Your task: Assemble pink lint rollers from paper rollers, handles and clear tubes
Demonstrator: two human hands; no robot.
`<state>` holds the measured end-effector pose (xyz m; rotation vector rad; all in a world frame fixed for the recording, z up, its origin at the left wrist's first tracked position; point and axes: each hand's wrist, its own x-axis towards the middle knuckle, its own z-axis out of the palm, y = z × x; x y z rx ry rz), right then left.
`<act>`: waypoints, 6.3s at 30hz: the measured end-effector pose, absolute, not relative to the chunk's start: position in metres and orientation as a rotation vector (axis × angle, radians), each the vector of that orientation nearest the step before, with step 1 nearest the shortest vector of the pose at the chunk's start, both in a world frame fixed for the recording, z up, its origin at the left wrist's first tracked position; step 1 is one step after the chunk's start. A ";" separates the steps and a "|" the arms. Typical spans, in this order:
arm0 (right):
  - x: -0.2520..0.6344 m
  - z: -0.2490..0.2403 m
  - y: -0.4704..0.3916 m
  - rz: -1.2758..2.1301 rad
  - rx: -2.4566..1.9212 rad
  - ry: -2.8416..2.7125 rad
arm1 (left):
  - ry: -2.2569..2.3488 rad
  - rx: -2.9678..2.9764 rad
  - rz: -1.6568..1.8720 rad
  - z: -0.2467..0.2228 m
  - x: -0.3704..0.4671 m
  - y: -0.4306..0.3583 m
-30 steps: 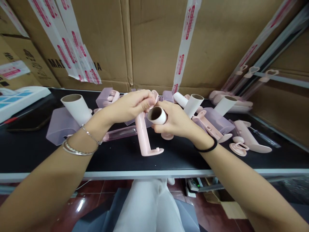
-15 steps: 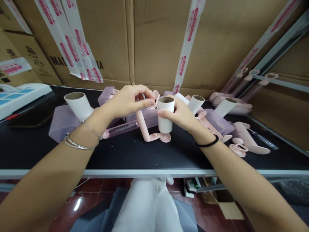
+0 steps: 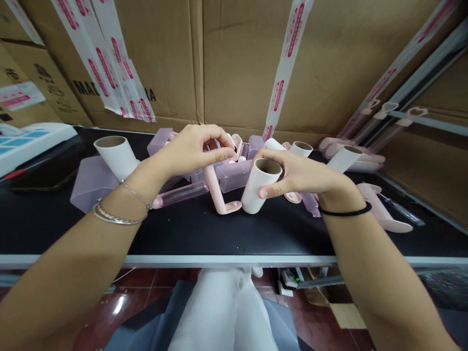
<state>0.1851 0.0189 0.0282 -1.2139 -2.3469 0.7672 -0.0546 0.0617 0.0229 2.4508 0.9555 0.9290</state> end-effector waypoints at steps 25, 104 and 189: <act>0.185 0.021 0.022 0.698 -1.154 -2.318 | 1.033 2.513 0.886 0.025 -0.054 0.059; 0.157 -0.005 0.024 0.088 -0.627 -2.019 | 1.034 2.513 1.109 0.000 -0.022 0.038; 0.142 -0.009 0.006 0.810 -0.783 -1.952 | 0.858 2.675 1.571 0.010 -0.038 0.032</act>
